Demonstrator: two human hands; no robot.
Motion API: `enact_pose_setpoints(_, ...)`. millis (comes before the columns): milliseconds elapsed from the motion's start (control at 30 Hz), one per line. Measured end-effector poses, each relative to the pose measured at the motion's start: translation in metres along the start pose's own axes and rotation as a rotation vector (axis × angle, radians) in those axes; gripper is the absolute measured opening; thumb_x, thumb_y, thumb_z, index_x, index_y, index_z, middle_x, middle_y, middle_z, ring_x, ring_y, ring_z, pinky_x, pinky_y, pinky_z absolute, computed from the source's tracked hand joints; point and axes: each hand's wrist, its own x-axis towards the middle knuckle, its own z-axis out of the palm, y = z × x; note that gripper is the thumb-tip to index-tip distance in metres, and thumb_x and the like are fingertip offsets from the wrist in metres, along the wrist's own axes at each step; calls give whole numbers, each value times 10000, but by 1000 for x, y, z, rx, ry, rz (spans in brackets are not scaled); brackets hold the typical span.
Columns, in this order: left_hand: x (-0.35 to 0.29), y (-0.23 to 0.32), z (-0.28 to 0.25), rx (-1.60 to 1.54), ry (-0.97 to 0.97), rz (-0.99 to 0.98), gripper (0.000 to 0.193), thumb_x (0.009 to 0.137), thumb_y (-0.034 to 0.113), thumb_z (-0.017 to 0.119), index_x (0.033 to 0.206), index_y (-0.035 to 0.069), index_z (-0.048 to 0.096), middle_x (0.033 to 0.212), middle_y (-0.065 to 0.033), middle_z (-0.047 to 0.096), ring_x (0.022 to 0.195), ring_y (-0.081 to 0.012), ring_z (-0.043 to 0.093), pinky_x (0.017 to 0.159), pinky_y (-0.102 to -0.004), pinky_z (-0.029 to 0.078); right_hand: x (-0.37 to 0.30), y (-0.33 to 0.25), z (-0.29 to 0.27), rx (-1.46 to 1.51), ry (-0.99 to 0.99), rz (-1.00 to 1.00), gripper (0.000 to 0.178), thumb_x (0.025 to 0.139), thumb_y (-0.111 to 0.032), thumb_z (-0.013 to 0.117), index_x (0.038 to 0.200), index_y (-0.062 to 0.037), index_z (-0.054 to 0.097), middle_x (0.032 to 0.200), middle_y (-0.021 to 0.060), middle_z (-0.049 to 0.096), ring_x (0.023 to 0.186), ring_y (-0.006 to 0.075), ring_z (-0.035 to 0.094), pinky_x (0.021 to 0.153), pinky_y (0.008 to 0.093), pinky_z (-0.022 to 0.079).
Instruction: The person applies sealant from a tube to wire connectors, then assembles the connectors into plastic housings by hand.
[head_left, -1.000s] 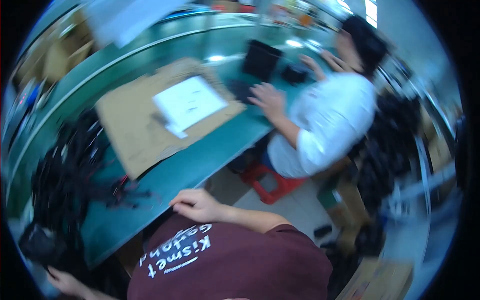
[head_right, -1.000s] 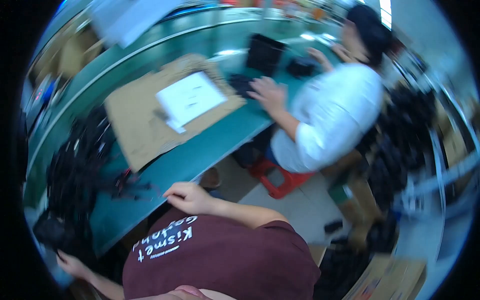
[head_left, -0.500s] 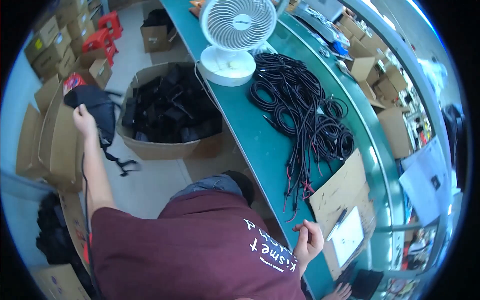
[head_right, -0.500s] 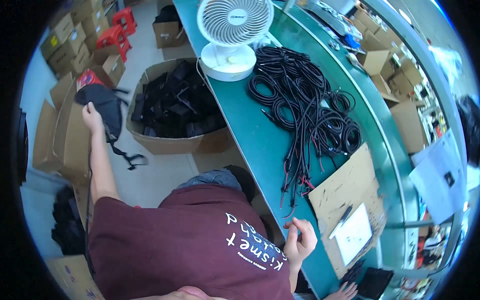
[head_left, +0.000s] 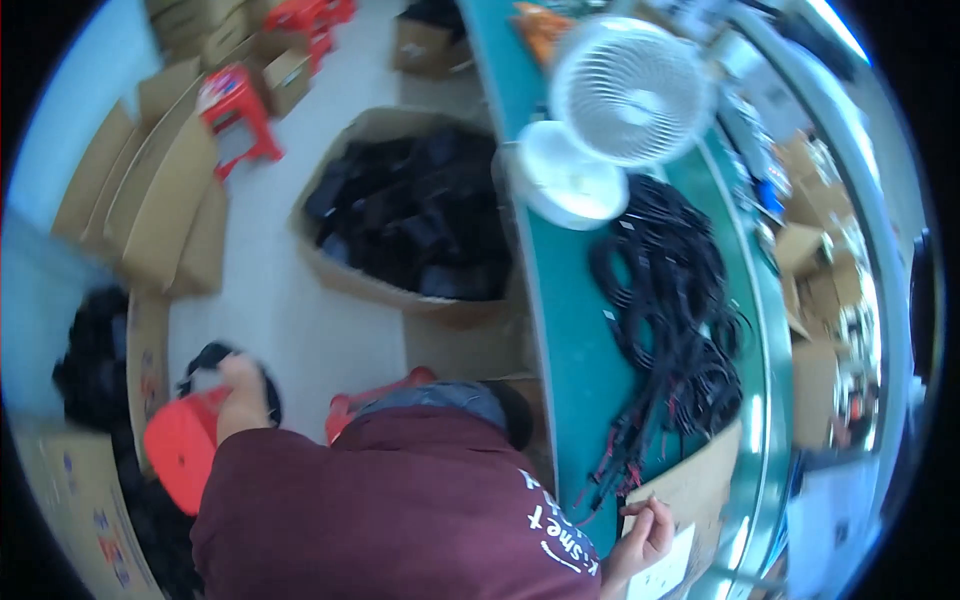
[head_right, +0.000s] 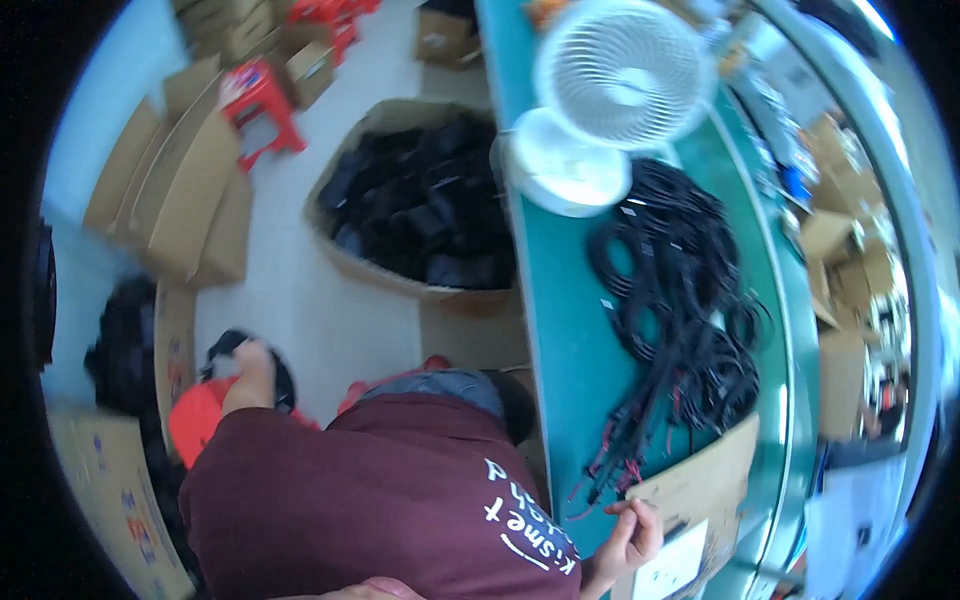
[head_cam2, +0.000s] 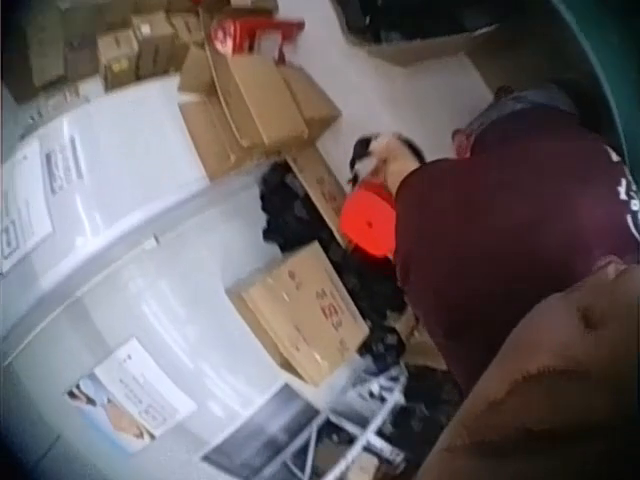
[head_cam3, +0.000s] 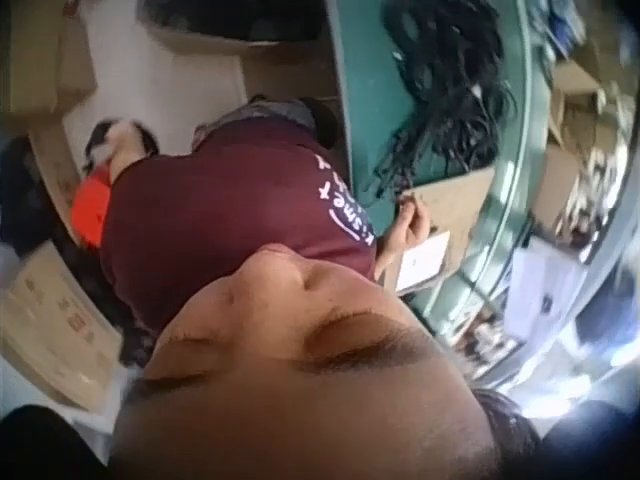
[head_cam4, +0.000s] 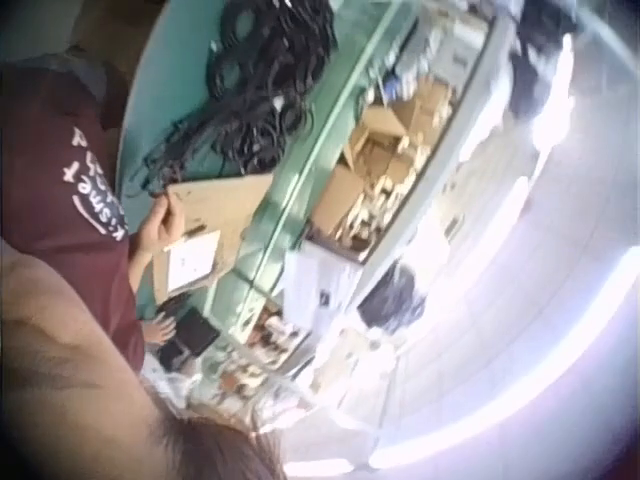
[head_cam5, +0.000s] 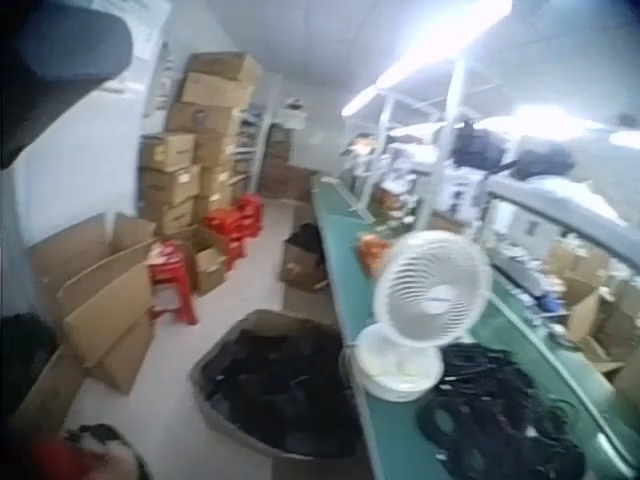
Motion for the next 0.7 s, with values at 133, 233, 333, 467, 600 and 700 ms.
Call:
enact_pose_setpoints(133, -123, -24, 3, 155, -374, 208, 243, 891, 170, 528, 994, -35, 607, 1031, -235, 619, 1017, -356, 582, 871, -403, 443, 37, -3, 36, -71, -299, -52, 156, 886, 34, 491, 1019, 13, 568, 793, 104, 554, 638, 169, 565, 570, 258, 448)
enact_pose_setpoints(233, -142, -54, 13, 87, -478, 177, 260, 899, 216, 538, 1003, -16, 596, 1025, -236, 607, 995, -359, 580, 865, -407, 430, 63, -7, 58, -119, -457, 25, 134, 890, 23, 501, 1008, 20, 565, 813, 99, 548, 636, 163, 570, 570, 250, 448)
enact_pose_setpoints(333, -150, -38, 30, 135, -632, 147, 239, 889, 209, 560, 989, -5, 594, 984, -229, 608, 942, -346, 590, 827, -402, 436, 67, -8, 84, -186, -474, 122, 113, 883, 12, 521, 984, 28, 569, 796, 90, 543, 632, 157, 566, 578, 247, 441)
enact_pose_setpoints(467, -133, -46, 58, 110, -691, 68, 229, 865, 202, 602, 964, -4, 593, 930, -205, 613, 884, -324, 594, 812, -387, 450, 72, -12, 109, -252, -568, 119, 91, 865, 19, 538, 945, 22, 582, 739, 106, 568, 643, 174, 584, 599, 261, 440)
enact_pose_setpoints(600, -92, -94, 90, 81, -601, 66, 232, 860, 202, 609, 911, -21, 576, 934, -210, 615, 905, -342, 597, 807, -399, 452, 72, -12, 128, -282, -626, 125, 91, 861, 25, 537, 942, 14, 578, 718, 107, 573, 621, 184, 583, 591, 268, 441)
enact_pose_setpoints(700, -91, -92, 84, 328, -671, 142, 250, 861, 217, 608, 900, -28, 572, 956, -226, 612, 933, -357, 595, 811, -419, 451, 67, -7, 131, -298, -703, 57, 93, 866, 23, 536, 951, 29, 574, 739, 104, 572, 632, 184, 583, 579, 269, 442)
